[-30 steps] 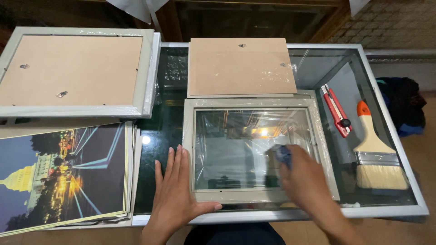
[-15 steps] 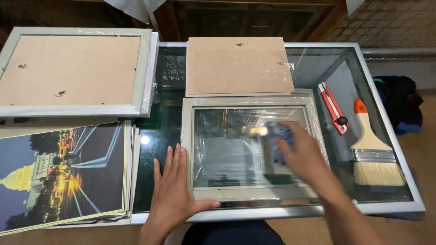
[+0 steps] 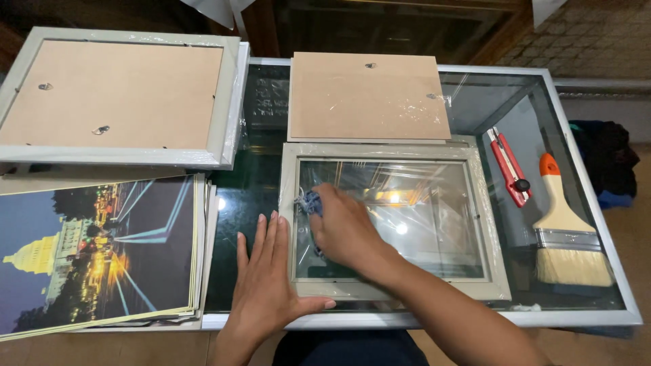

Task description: The person is cleaning the glass of a picture frame using a blue cloth at a workbench.

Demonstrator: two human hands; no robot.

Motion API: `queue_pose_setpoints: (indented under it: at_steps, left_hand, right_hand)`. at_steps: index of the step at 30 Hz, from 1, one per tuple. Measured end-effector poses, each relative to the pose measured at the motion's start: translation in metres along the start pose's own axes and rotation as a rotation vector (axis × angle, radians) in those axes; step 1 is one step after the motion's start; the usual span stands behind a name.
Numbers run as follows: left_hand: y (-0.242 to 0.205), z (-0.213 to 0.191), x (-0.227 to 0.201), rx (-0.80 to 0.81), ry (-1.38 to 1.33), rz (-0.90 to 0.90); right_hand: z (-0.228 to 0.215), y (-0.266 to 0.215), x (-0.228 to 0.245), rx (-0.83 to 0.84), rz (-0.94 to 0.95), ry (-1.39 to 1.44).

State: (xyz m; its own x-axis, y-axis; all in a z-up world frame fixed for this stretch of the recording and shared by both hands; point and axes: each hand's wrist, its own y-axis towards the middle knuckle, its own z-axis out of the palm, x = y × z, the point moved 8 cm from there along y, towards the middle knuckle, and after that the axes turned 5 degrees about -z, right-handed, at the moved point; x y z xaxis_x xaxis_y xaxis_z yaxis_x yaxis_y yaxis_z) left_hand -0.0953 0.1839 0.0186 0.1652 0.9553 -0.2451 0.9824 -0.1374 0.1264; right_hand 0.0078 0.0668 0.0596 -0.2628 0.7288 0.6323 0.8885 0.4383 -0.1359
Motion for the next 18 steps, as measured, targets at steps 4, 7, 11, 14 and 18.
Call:
queue_pose_setpoints:
  at_steps: [4,7,11,14,18]
  left_hand:
    - [0.001,0.002,0.001,0.046,0.012,-0.005]
    - [0.002,-0.001,0.002,0.079,-0.029,-0.029]
    - [0.001,0.003,0.003,0.113,-0.039,-0.021]
    - [0.000,0.004,0.003,0.126,-0.051,-0.019]
    - [-0.003,0.002,0.003,-0.185,0.784,0.036]
  right_hand:
    - [-0.044,-0.007,-0.087,-0.047,0.104,0.269]
    - [-0.117,-0.036,-0.159,-0.294,0.179,-0.032]
    - [-0.153,-0.064,-0.180,-0.276,0.569,-0.268]
    - [-0.128,-0.049,-0.138,-0.233,0.564,-0.217]
    - [-0.066,0.001,-0.083,-0.167,0.217,-0.189]
